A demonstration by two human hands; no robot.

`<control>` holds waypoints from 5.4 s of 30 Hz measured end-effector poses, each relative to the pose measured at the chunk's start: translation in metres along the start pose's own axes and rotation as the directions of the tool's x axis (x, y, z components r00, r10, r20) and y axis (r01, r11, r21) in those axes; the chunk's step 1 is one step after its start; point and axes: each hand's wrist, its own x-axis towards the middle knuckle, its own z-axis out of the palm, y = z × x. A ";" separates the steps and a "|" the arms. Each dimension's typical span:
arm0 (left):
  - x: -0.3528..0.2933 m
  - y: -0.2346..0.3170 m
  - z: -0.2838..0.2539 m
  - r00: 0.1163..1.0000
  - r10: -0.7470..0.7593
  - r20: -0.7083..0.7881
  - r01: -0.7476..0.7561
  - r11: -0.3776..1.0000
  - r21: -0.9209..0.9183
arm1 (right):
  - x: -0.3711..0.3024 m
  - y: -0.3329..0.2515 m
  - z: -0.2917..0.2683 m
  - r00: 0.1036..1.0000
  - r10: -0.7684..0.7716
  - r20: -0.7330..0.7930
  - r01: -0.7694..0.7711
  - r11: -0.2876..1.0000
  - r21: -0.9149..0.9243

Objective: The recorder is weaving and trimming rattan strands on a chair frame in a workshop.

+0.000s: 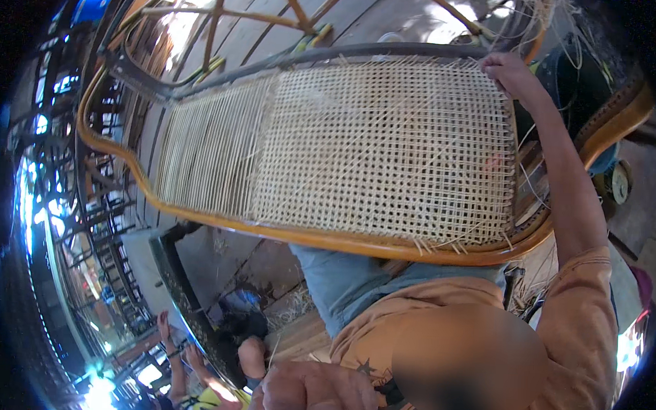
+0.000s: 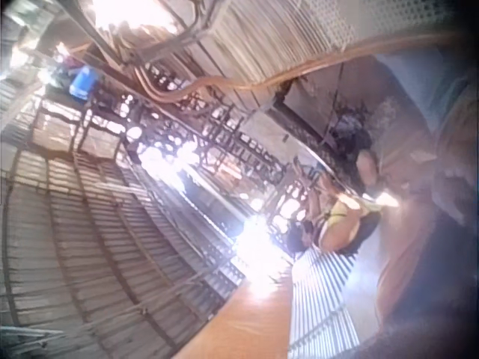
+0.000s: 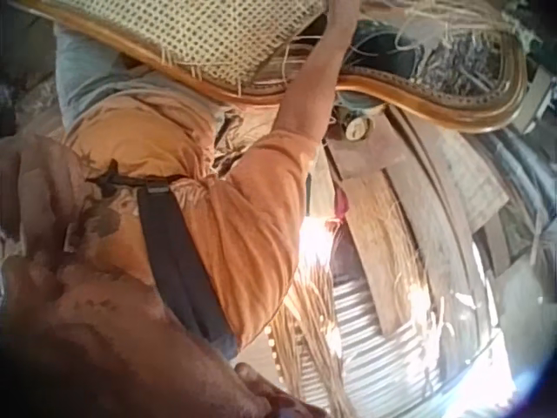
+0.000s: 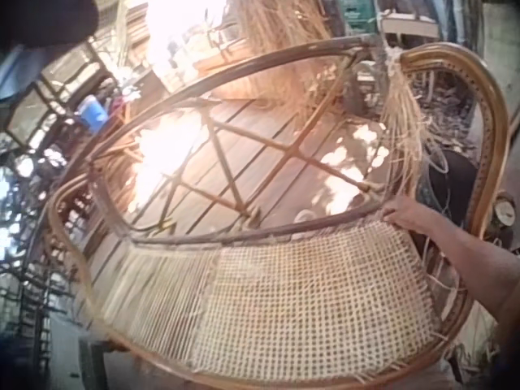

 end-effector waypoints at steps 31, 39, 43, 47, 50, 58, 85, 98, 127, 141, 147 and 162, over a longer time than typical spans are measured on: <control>0.078 -0.046 -0.223 0.604 -0.107 -0.790 0.728 -0.329 0.601 | 0.063 -0.005 0.010 0.935 -0.354 -0.008 0.295 0.791 -0.535; 0.165 -0.016 -0.272 0.645 -0.057 -0.762 0.509 -0.713 0.483 | 0.058 -0.028 0.017 0.975 -0.212 -0.069 0.129 0.790 -0.600; 0.207 -0.023 -0.301 0.621 -0.099 -0.777 0.404 -0.809 0.426 | 0.056 -0.033 0.028 0.964 -0.240 -0.113 0.110 0.750 -0.652; 0.233 -0.030 -0.316 0.585 -0.126 -0.801 0.366 -0.841 0.400 | 0.056 -0.031 0.038 0.960 -0.257 -0.110 0.107 0.701 -0.706; 0.242 -0.034 -0.318 0.560 -0.193 -0.806 0.300 -0.859 0.415 | 0.058 -0.028 0.043 0.945 -0.313 -0.099 0.133 0.641 -0.756; 0.266 -0.041 -0.311 0.513 -0.213 -0.832 0.244 -0.893 0.379 | 0.052 -0.021 0.058 0.912 -0.390 -0.127 0.187 0.671 -0.717; 0.271 -0.031 -0.344 0.568 -0.453 -0.687 -0.064 -0.857 0.512 | 0.052 -0.021 0.058 0.971 -0.225 -0.084 0.107 0.716 -0.690; 0.259 -0.019 -0.346 0.576 -0.466 -0.671 0.019 -0.814 0.581 | 0.057 -0.026 0.057 0.984 -0.167 -0.057 0.072 0.675 -0.734; 0.276 -0.041 -0.314 0.549 -0.354 -0.757 -0.060 -0.920 0.386 | 0.062 -0.014 0.064 0.969 -0.129 -0.213 -0.031 0.786 -0.617; 0.275 -0.044 -0.331 0.615 -0.366 -0.699 -0.075 -0.909 0.410 | 0.067 -0.024 0.064 0.976 0.015 -0.218 -0.155 0.749 -0.644; 0.281 -0.049 -0.331 0.486 -0.402 -0.776 -0.085 -0.906 0.415 | 0.069 -0.018 0.054 0.990 -0.064 -0.128 -0.029 0.786 -0.617; 0.294 -0.060 -0.323 0.556 -0.362 -0.748 -0.157 -0.930 0.333 | 0.076 -0.026 0.048 0.998 -0.001 -0.062 -0.032 0.850 -0.526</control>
